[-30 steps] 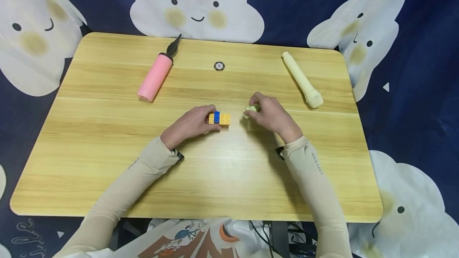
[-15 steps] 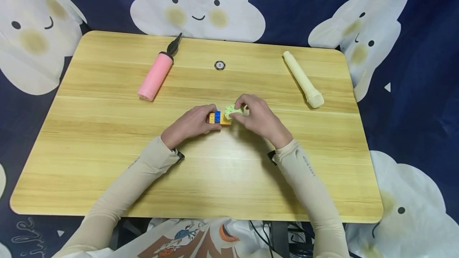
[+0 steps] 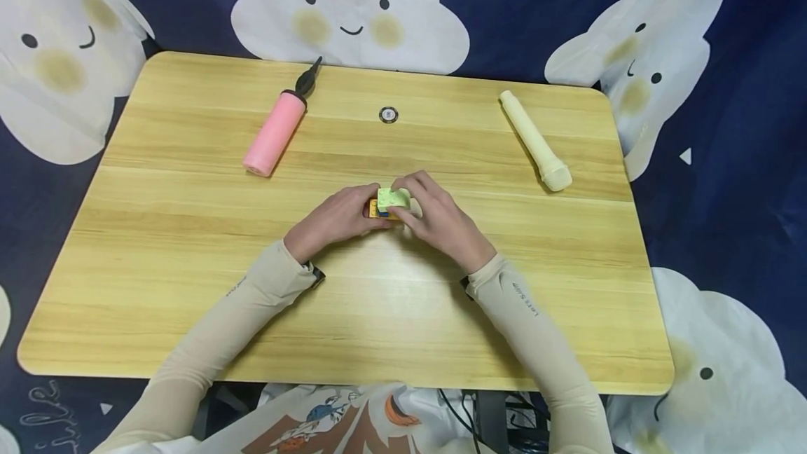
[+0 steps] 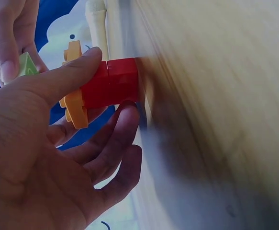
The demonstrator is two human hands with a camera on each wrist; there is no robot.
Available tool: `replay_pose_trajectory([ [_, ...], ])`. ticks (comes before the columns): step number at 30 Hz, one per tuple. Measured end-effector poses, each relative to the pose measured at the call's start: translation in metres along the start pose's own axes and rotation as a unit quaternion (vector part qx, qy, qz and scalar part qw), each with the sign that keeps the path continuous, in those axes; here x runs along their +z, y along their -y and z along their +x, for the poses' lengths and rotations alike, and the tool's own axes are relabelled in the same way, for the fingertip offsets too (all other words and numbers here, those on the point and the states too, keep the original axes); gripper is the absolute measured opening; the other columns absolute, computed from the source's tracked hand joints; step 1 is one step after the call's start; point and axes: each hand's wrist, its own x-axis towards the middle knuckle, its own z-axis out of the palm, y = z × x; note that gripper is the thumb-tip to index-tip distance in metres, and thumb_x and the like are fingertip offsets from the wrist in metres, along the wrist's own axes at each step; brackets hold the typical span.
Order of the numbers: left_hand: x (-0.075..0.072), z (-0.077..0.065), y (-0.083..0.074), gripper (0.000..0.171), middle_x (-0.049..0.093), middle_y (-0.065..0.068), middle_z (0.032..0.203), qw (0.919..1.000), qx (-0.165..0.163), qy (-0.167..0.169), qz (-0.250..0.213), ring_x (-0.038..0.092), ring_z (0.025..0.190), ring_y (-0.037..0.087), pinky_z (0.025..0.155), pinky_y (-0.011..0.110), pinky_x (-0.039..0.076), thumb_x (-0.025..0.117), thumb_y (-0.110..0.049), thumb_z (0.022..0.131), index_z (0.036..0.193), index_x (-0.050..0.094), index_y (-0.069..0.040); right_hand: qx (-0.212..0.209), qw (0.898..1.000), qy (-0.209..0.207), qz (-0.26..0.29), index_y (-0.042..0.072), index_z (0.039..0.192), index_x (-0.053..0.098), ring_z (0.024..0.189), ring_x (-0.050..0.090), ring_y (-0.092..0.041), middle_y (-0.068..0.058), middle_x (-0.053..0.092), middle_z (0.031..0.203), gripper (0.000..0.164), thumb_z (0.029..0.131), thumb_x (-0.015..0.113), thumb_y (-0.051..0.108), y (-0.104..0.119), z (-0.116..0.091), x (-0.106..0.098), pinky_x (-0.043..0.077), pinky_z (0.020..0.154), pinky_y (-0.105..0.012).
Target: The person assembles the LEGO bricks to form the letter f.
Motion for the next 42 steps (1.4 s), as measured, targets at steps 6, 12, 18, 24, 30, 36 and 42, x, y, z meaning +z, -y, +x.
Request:
replay_pose_trajectory([
  [6, 0.0006, 0.0002, 0.0012, 0.037, 0.058, 0.002, 0.085, 1.0, 0.004, -0.003, -0.002, 0.054, 0.075, 0.019, 0.066, 0.035, 0.047, 0.078, -0.037, 0.088, 0.1, 0.053, -0.013, -0.007, 0.999, -0.004, -0.032, 0.003, 0.117, 0.061, 0.104, 0.062, -0.023, -0.01, 0.06, 0.114, 0.035, 0.088, 0.078, 0.012, -0.001, -0.0033, 0.0078, 0.053, 0.09, -0.035],
  [12, 0.0007, 0.0003, 0.0019, 0.038, 0.058, 0.002, 0.085, 1.0, -0.002, 0.0, -0.004, 0.053, 0.074, 0.019, 0.065, 0.034, 0.046, 0.078, -0.037, 0.087, 0.1, 0.053, -0.013, 0.002, 0.999, 0.001, -0.043, 0.003, 0.118, 0.063, 0.102, 0.063, -0.025, -0.012, 0.06, 0.115, 0.035, 0.088, 0.078, 0.013, -0.0004, -0.0049, 0.009, 0.054, 0.085, -0.037],
  [18, 0.0011, 0.0012, 0.0032, 0.038, 0.059, 0.002, 0.085, 1.0, -0.01, 0.001, -0.002, 0.055, 0.074, 0.018, 0.064, 0.034, 0.046, 0.078, -0.038, 0.088, 0.103, 0.054, -0.012, 0.006, 0.999, 0.022, -0.048, 0.005, 0.119, 0.066, 0.097, 0.062, -0.023, -0.012, 0.058, 0.116, 0.032, 0.09, 0.076, 0.012, -0.0002, -0.0064, 0.0088, 0.055, 0.08, -0.036],
  [24, 0.0011, 0.0008, 0.0034, 0.038, 0.06, 0.002, 0.086, 1.0, -0.002, -0.001, -0.006, 0.056, 0.075, 0.019, 0.066, 0.034, 0.048, 0.078, -0.036, 0.088, 0.105, 0.055, -0.011, -0.003, 0.998, 0.03, -0.05, 0.006, 0.115, 0.069, 0.098, 0.061, -0.021, -0.011, 0.057, 0.115, 0.025, 0.091, 0.075, 0.011, -0.0014, -0.0069, 0.0084, 0.054, 0.08, -0.033],
  [30, 0.0012, 0.0006, 0.0036, 0.038, 0.06, 0.002, 0.086, 1.0, 0.002, -0.003, -0.007, 0.056, 0.075, 0.019, 0.066, 0.035, 0.048, 0.079, -0.034, 0.088, 0.106, 0.055, -0.01, -0.012, 0.998, 0.031, -0.052, 0.005, 0.114, 0.071, 0.097, 0.061, -0.021, -0.011, 0.056, 0.115, 0.024, 0.091, 0.074, 0.009, -0.0017, -0.0068, 0.0083, 0.054, 0.08, -0.032],
  [36, 0.0012, 0.0006, 0.0038, 0.038, 0.06, 0.002, 0.087, 1.0, 0.001, -0.003, -0.006, 0.056, 0.075, 0.019, 0.066, 0.035, 0.048, 0.079, -0.034, 0.088, 0.105, 0.055, -0.01, -0.012, 0.998, 0.034, -0.06, 0.005, 0.115, 0.071, 0.096, 0.061, -0.021, -0.012, 0.055, 0.116, 0.025, 0.091, 0.074, 0.009, -0.0024, -0.0065, 0.0085, 0.054, 0.08, -0.031],
  [42, 0.0016, 0.0008, 0.0029, 0.039, 0.061, 0.003, 0.089, 1.0, -0.001, -0.002, -0.002, 0.058, 0.077, 0.019, 0.068, 0.035, 0.049, 0.078, -0.034, 0.088, 0.108, 0.056, -0.008, -0.013, 0.997, 0.033, -0.063, 0.005, 0.115, 0.071, 0.096, 0.061, -0.022, -0.013, 0.055, 0.116, 0.025, 0.091, 0.074, 0.009, -0.0027, -0.0068, 0.0093, 0.054, 0.081, -0.031],
])
